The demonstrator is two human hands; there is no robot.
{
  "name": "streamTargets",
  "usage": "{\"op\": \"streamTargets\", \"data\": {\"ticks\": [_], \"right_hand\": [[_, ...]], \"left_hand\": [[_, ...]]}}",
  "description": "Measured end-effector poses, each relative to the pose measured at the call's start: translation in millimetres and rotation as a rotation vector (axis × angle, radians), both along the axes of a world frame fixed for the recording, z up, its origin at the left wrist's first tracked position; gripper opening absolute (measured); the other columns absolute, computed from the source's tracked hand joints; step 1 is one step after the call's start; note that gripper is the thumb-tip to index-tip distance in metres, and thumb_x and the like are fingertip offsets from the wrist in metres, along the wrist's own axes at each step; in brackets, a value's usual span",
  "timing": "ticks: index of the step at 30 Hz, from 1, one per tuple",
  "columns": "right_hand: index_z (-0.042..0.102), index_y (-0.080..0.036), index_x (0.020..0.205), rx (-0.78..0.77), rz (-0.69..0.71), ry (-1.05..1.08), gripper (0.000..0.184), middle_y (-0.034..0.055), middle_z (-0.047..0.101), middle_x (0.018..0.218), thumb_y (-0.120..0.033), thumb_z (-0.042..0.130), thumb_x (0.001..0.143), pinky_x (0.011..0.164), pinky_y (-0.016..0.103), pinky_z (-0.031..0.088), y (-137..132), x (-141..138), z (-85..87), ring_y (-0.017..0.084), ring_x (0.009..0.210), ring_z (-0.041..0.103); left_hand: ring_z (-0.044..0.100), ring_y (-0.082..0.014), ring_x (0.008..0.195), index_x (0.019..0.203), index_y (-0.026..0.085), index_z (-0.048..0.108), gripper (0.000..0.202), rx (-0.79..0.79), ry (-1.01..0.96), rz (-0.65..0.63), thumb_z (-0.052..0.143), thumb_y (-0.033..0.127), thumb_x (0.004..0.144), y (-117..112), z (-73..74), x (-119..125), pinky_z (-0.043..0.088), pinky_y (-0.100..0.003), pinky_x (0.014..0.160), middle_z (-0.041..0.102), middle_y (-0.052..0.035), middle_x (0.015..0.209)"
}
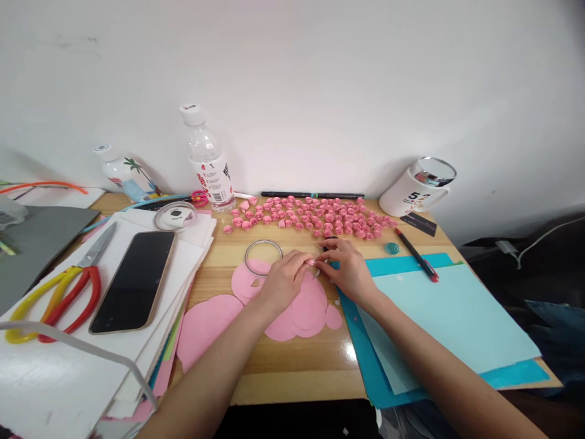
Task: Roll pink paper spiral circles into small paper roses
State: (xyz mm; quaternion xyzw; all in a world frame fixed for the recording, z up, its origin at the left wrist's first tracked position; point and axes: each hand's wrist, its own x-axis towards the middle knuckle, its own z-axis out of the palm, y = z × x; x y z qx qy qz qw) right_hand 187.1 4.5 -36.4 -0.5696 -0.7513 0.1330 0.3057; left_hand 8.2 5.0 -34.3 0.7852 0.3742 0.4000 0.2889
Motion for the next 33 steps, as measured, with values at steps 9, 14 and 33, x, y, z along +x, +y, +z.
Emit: {"op": "streamTargets", "data": {"ticks": [9, 14, 33], "right_hand": [[0.059, -0.020, 0.073, -0.003, 0.030, 0.073, 0.013, 0.0108, 0.062, 0.101, -0.024, 0.052, 0.083, 0.074, 0.038, 0.050, -3, -5, -1.9, 0.024, 0.094, 0.059], [0.055, -0.021, 0.077, 0.035, 0.045, 0.013, 0.012, 0.0098, 0.063, 0.100, -0.023, 0.047, 0.087, 0.077, 0.037, 0.049, -4, -7, -1.0, 0.023, 0.093, 0.060], [0.065, -0.018, 0.071, -0.482, 0.073, 0.796, 0.021, 0.0083, 0.066, 0.107, -0.039, 0.068, 0.071, 0.087, 0.036, 0.043, 0, -9, 37.6, 0.025, 0.107, 0.057]], "left_hand": [[0.059, -0.0155, 0.075, 0.089, 0.019, 0.059, 0.017, -0.017, 0.098, -0.011, 0.042, 0.015, 0.089, 3, -1.2, 2, 0.047, -0.028, 0.068, 0.063, -0.0034, 0.082], [0.060, -0.0143, 0.078, 0.091, 0.019, 0.059, 0.016, 0.047, 0.009, 0.009, 0.043, 0.016, 0.090, 1, 0.0, 2, 0.047, -0.026, 0.071, 0.064, -0.0040, 0.085], [0.067, -0.0189, 0.082, 0.085, 0.016, 0.071, 0.015, -0.437, -0.388, 0.245, 0.060, 0.023, 0.076, 4, 20.9, -4, 0.053, -0.028, 0.077, 0.074, -0.0055, 0.087]]}}
